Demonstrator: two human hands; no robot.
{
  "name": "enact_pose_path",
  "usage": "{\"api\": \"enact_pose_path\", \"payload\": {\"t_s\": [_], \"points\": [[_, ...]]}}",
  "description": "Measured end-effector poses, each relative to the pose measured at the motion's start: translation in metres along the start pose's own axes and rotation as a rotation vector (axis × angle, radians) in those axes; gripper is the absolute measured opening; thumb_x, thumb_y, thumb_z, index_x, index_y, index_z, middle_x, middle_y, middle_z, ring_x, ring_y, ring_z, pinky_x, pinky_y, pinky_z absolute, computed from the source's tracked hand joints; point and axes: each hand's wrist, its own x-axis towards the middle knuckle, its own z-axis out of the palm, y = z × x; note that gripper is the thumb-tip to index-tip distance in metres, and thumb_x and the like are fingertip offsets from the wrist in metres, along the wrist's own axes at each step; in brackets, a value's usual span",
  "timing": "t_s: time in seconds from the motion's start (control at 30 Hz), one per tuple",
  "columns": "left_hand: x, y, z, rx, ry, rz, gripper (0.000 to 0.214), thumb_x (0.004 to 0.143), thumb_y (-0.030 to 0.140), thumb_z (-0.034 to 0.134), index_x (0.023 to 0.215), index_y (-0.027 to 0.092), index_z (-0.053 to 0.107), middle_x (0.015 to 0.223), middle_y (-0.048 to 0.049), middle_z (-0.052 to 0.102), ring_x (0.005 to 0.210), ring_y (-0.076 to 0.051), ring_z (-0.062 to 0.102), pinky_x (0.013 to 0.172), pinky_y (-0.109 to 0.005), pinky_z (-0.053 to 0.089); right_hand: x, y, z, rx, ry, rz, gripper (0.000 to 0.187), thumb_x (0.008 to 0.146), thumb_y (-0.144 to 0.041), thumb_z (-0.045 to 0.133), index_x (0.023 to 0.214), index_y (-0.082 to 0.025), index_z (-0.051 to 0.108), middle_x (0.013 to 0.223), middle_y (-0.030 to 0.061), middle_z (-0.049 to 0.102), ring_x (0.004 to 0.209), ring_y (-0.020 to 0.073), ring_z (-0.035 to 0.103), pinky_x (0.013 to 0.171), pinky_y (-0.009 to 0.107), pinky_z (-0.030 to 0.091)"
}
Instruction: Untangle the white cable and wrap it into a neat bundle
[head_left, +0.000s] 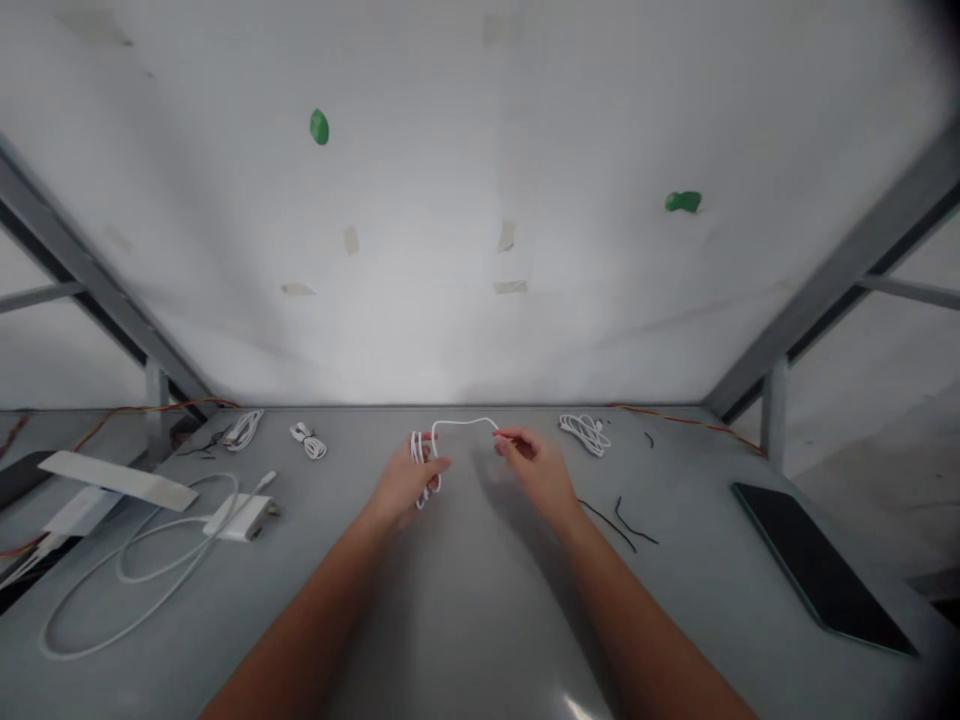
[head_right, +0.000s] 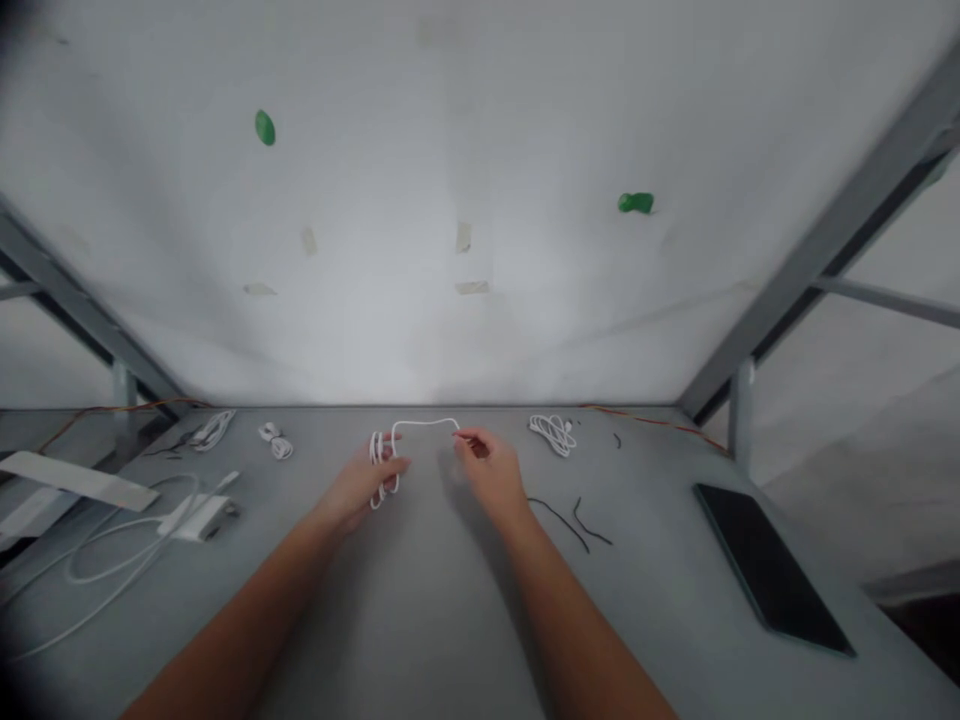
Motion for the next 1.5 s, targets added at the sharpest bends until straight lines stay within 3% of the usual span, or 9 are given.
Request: {"api": "enact_pose_path", "payload": {"t_s": [0.17, 0.27, 0.37, 0.53, 0.63, 1.0, 1.23, 1.37, 1.5], "points": [[-0.001, 0.002, 0.006, -0.237, 0.044, -0.035, 0.034, 0.068, 0.005, 0.067, 0.099, 0.018, 0.068, 0.090, 0.0008, 0.070, 0.054, -0.006, 0.055, 0.050, -0.018, 0.044, -0.001, -0.005, 0.005, 0.269, -0.042, 0.077, 0.045, 0.075, -0.047, 0.077, 0.112, -0.022, 0.071, 0.089, 0.0083, 0.079, 0.068, 0.0207, 0.068, 0.062, 0.032, 0.050], [-0.001, 0.007, 0.005, -0.454, -0.012, -0.135, 0.034, 0.069, 0.002, 0.061, 0.099, 0.016, 0.067, 0.104, -0.0067, 0.074, 0.072, -0.012, 0.068, 0.062, -0.022, 0.055, -0.004, -0.007, 0.010, 0.380, -0.142, 0.146, 0.043, 0.066, -0.045, 0.087, 0.099, -0.021, 0.073, 0.087, 0.0072, 0.079, 0.068, 0.0188, 0.066, 0.065, 0.032, 0.051], [0.001, 0.010, 0.000, -0.565, -0.083, -0.274, 0.029, 0.073, 0.005, 0.058, 0.100, 0.015, 0.065, 0.095, -0.0086, 0.074, 0.075, -0.018, 0.073, 0.069, -0.031, 0.061, -0.008, -0.009, 0.012, 0.408, -0.302, 0.189, 0.039, 0.063, -0.047, 0.091, 0.087, -0.020, 0.077, 0.070, 0.0014, 0.073, 0.063, 0.0156, 0.061, 0.067, 0.032, 0.049], [0.004, 0.007, -0.010, -0.623, -0.203, -0.354, 0.012, 0.079, 0.020, 0.059, 0.089, 0.014, 0.063, 0.076, -0.0065, 0.067, 0.052, -0.014, 0.059, 0.043, -0.024, 0.044, -0.016, -0.015, 0.011, 0.500, -0.513, 0.280, 0.037, 0.067, -0.047, 0.091, 0.090, -0.021, 0.082, 0.069, -0.0010, 0.069, 0.065, 0.0141, 0.059, 0.071, 0.032, 0.047], [0.002, 0.007, -0.011, -0.608, -0.293, -0.354, 0.021, 0.081, 0.035, 0.062, 0.089, 0.016, 0.064, 0.080, -0.0073, 0.067, 0.050, -0.014, 0.054, 0.038, -0.022, 0.035, -0.017, -0.015, 0.012, 0.535, -0.563, 0.397, 0.035, 0.065, -0.046, 0.092, 0.083, -0.018, 0.081, 0.074, 0.0013, 0.071, 0.065, 0.0141, 0.060, 0.070, 0.031, 0.048], [-0.008, 0.005, 0.006, -0.180, -0.291, -0.305, 0.046, 0.093, 0.051, 0.052, 0.119, 0.016, 0.067, 0.081, -0.0055, 0.069, 0.043, -0.013, 0.051, 0.034, -0.022, 0.032, -0.011, 0.005, 0.015, 0.430, -0.316, 0.358, 0.034, 0.057, -0.025, 0.092, 0.083, -0.016, 0.072, 0.071, -0.0005, 0.068, 0.063, 0.0147, 0.061, 0.064, 0.031, 0.048], [-0.016, -0.011, 0.016, 0.254, -0.336, -0.038, 0.031, 0.090, 0.049, 0.071, 0.084, 0.018, 0.072, 0.056, -0.0010, 0.058, 0.044, -0.015, 0.051, 0.041, -0.024, 0.038, -0.009, 0.008, 0.022, 0.267, -0.153, 0.207, 0.037, 0.055, -0.017, 0.089, 0.087, -0.021, 0.071, 0.077, -0.0006, 0.066, 0.072, 0.0177, 0.063, 0.069, 0.034, 0.052], [-0.021, -0.009, 0.022, 0.243, -0.229, 0.182, 0.008, 0.088, 0.027, 0.076, 0.091, 0.021, 0.077, 0.087, -0.0076, 0.073, 0.081, -0.021, 0.065, 0.062, -0.022, 0.051, -0.012, 0.013, 0.026, 0.424, -0.132, 0.286, 0.044, 0.055, -0.027, 0.092, 0.093, -0.020, 0.070, 0.077, -0.0021, 0.065, 0.068, 0.0163, 0.065, 0.069, 0.034, 0.055], [-0.020, -0.013, 0.025, 0.135, -0.207, 0.168, 0.014, 0.088, 0.024, 0.077, 0.101, 0.021, 0.077, 0.100, -0.0093, 0.073, 0.093, -0.022, 0.067, 0.071, -0.023, 0.055, -0.010, 0.019, 0.027, 0.586, -0.098, 0.377, 0.045, 0.050, -0.029, 0.094, 0.087, -0.019, 0.069, 0.070, -0.0034, 0.063, 0.063, 0.0157, 0.065, 0.071, 0.035, 0.054]]}}
